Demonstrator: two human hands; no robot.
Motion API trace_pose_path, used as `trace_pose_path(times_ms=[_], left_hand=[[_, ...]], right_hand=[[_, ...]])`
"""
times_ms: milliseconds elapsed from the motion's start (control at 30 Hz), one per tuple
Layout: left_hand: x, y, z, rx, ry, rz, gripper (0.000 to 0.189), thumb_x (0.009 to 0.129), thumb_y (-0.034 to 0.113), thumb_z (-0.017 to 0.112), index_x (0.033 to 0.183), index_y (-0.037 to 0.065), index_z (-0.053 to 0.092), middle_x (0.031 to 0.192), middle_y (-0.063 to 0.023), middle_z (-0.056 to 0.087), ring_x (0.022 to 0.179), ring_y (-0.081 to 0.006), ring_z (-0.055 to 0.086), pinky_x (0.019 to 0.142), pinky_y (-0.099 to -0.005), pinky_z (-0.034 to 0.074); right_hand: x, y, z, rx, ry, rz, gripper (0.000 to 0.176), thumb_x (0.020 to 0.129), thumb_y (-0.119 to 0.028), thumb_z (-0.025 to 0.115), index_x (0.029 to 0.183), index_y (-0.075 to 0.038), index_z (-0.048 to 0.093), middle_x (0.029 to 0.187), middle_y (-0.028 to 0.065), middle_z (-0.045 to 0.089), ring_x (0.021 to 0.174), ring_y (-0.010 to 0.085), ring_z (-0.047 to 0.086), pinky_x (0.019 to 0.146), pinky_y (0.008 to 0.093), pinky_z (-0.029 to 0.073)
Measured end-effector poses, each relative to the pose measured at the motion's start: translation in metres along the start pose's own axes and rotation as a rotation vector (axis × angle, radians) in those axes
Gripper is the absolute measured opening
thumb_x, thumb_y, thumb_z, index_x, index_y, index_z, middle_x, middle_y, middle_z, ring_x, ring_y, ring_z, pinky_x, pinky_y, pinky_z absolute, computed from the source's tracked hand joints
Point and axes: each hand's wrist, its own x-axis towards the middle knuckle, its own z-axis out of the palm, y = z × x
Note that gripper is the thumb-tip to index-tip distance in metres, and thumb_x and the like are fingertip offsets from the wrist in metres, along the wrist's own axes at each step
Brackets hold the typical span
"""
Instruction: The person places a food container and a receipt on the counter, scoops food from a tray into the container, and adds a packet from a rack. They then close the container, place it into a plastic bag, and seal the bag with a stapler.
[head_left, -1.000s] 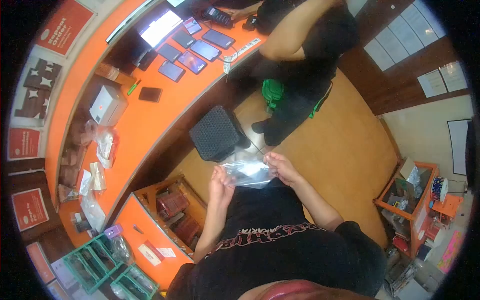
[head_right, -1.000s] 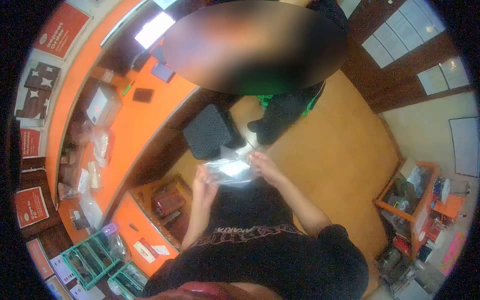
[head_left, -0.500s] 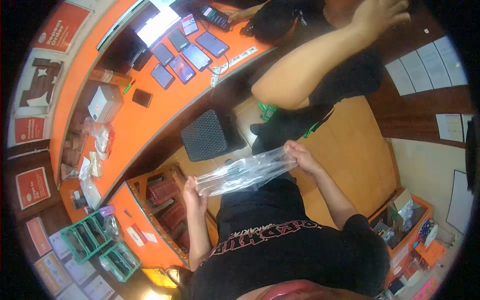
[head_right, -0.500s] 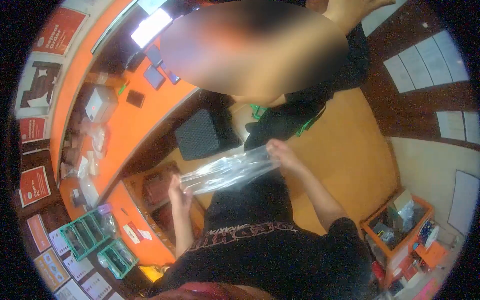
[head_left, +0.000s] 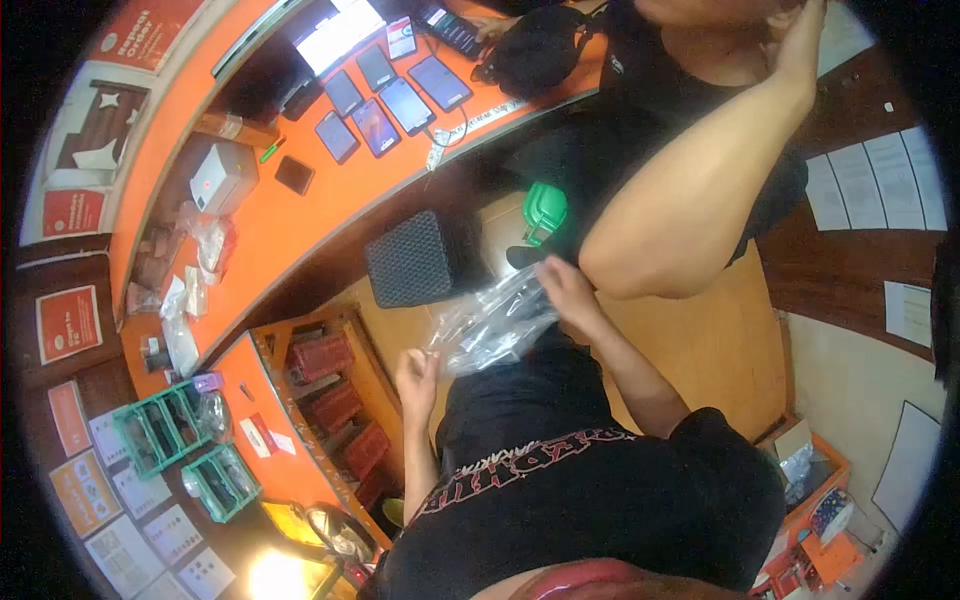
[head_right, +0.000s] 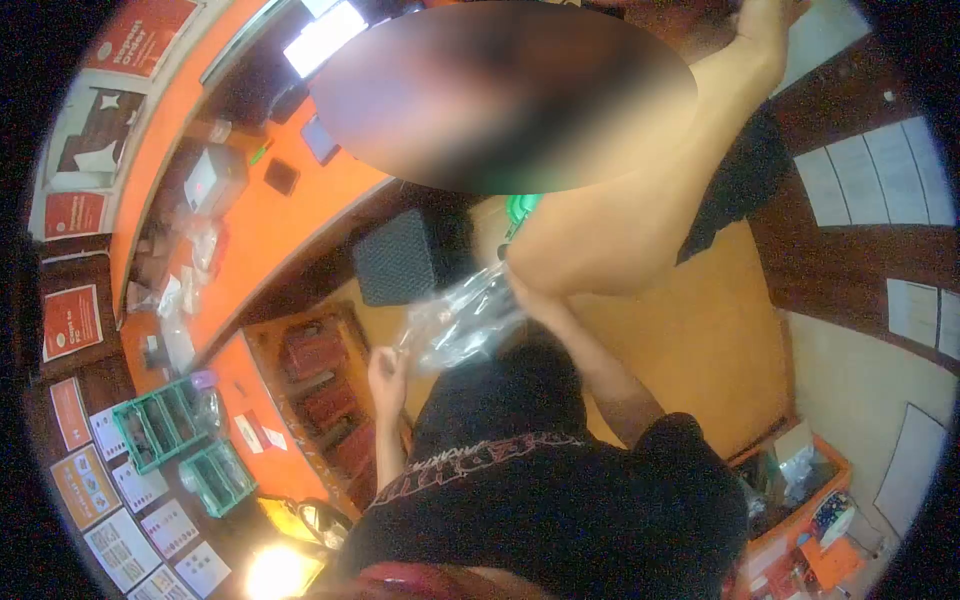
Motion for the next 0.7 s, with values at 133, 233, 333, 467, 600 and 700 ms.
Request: trace_pose_path(times_ms=[133,233,333,467,600,700], left_hand=[[-0.002,0.035,0.004,0.279,0.287,0.394,0.078,0.078,0.032,0.085,0.139,0.002,0.045,0.134,-0.0275,0.050,0.125,-0.0425,0.047,0.108,-0.0531,0.035],[-0.007,0.078,0.011,0.232,0.060,0.476,0.067,0.076,0.015,0.079,0.134,0.001,0.049,0.132,-0.0258,0.053,0.123,-0.0437,0.051,0.106,-0.0507,0.040],[0.000,0.068,0.023,0.175,-0.036,0.454,0.039,0.077,-0.007,0.061,0.116,-0.001,0.057,0.117,-0.0216,0.058,0.113,-0.0419,0.057,0.095,-0.0424,0.048],[-0.004,0.076,-0.004,0.079,0.075,0.289,0.031,0.082,-0.007,0.057,0.112,0.000,0.060,0.106,-0.0152,0.062,0.100,-0.0350,0.061,0.088,-0.0403,0.048],[-0.017,0.099,-0.015,-0.452,-0.193,-0.116,0.032,0.086,-0.005,0.066,0.116,0.006,0.061,0.106,-0.0028,0.058,0.104,-0.0144,0.057,0.092,-0.0279,0.045],[-0.009,0.061,-0.023,-0.805,-0.158,-0.152,0.036,0.085,-0.007,0.066,0.117,0.007,0.061,0.107,-0.0024,0.057,0.102,-0.0157,0.059,0.089,-0.0279,0.047]], right_hand=[[-0.006,-0.072,0.016,-0.054,-0.367,-0.051,0.028,0.083,-0.029,0.073,0.095,-0.004,0.065,0.088,0.0202,0.071,0.084,0.0388,0.070,0.075,0.0442,0.055],[-0.019,-0.118,0.039,0.007,-0.642,-0.252,0.032,0.076,-0.019,0.073,0.105,-0.006,0.066,0.093,0.0201,0.070,0.087,0.0415,0.068,0.077,0.0469,0.054],[-0.016,-0.118,0.056,-0.070,-0.602,-0.468,0.025,0.078,-0.015,0.071,0.100,-0.006,0.064,0.094,0.0185,0.069,0.093,0.0397,0.067,0.078,0.0478,0.052],[0.028,-0.088,0.061,-0.248,-0.220,-0.648,0.020,0.081,-0.013,0.070,0.099,-0.008,0.063,0.090,0.0162,0.066,0.086,0.0375,0.065,0.075,0.0470,0.051],[0.039,-0.039,0.095,-0.031,-0.068,-0.421,0.015,0.086,-0.010,0.066,0.100,-0.008,0.064,0.086,0.0129,0.063,0.071,0.0346,0.060,0.067,0.0440,0.050],[0.035,-0.037,0.095,0.599,-0.601,0.421,0.014,0.087,-0.010,0.063,0.101,-0.008,0.064,0.084,0.0127,0.063,0.069,0.0338,0.061,0.067,0.0435,0.050]])
